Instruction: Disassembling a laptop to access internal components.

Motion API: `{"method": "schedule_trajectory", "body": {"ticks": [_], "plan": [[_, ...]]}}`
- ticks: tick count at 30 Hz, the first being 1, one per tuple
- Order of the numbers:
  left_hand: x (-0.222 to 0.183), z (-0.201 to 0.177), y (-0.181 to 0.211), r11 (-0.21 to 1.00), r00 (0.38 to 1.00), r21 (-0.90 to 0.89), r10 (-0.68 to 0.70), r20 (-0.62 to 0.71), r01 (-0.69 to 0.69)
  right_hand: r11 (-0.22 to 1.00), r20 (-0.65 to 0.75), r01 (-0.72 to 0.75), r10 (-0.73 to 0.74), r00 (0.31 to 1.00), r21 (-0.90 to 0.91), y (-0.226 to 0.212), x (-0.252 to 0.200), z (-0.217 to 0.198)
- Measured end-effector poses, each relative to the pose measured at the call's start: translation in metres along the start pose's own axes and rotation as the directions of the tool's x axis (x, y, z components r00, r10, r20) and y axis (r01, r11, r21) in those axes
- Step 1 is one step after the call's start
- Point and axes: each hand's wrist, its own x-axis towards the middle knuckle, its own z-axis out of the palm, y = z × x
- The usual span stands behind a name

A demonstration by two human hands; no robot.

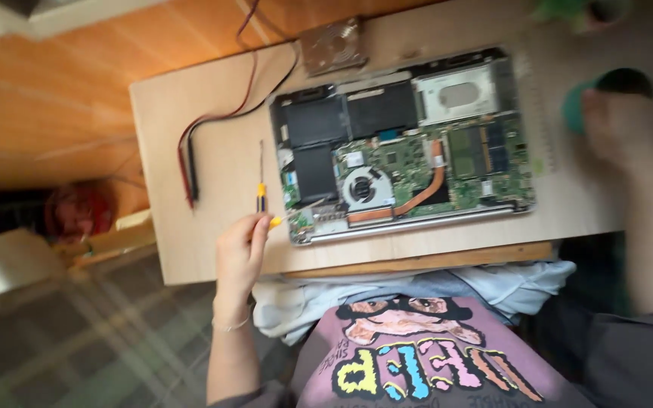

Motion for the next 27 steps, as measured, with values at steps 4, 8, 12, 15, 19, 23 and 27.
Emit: {"method": "schedule_trajectory", "body": {"ticks": [4, 8, 12, 15, 19, 23, 27], "plan": [[-0.001, 0.016, -0.016, 0.995, 0.997, -0.092, -0.039, -0.066, 0.032, 0.992, -0.086, 0.061, -0.052, 0.995, 0.106, -0.010, -0.004, -0.009], [0.000, 0.036, -0.032, 0.985, 0.984, -0.171, -0.054, -0.168, 0.025, 0.951, -0.171, 0.069, -0.017, 0.985, 0.303, -0.040, -0.006, -0.044], [-0.001, 0.049, -0.040, 0.994, 0.960, -0.066, 0.072, -0.269, -0.093, 0.934, -0.231, 0.039, 0.047, 0.972, 0.354, -0.046, -0.009, -0.056], [-0.006, 0.053, -0.039, 0.994, 0.954, -0.001, 0.102, -0.282, -0.107, 0.939, -0.286, 0.078, 0.022, 0.958, 0.334, -0.051, -0.006, -0.060], [-0.010, 0.054, -0.040, 0.994, 0.950, 0.051, 0.108, -0.292, -0.097, 0.961, -0.272, 0.067, 0.009, 0.962, 0.267, -0.038, -0.005, -0.044], [-0.013, 0.057, -0.040, 0.980, 0.937, 0.134, 0.180, -0.300, -0.145, 0.935, -0.340, 0.052, 0.075, 0.937, 0.350, -0.032, 0.000, -0.041], [-0.017, 0.060, -0.043, 0.972, 0.929, 0.164, 0.214, -0.301, -0.171, 0.580, -0.205, -0.052, 0.368, 0.907, 0.813, -0.011, 0.014, -0.034]]}}
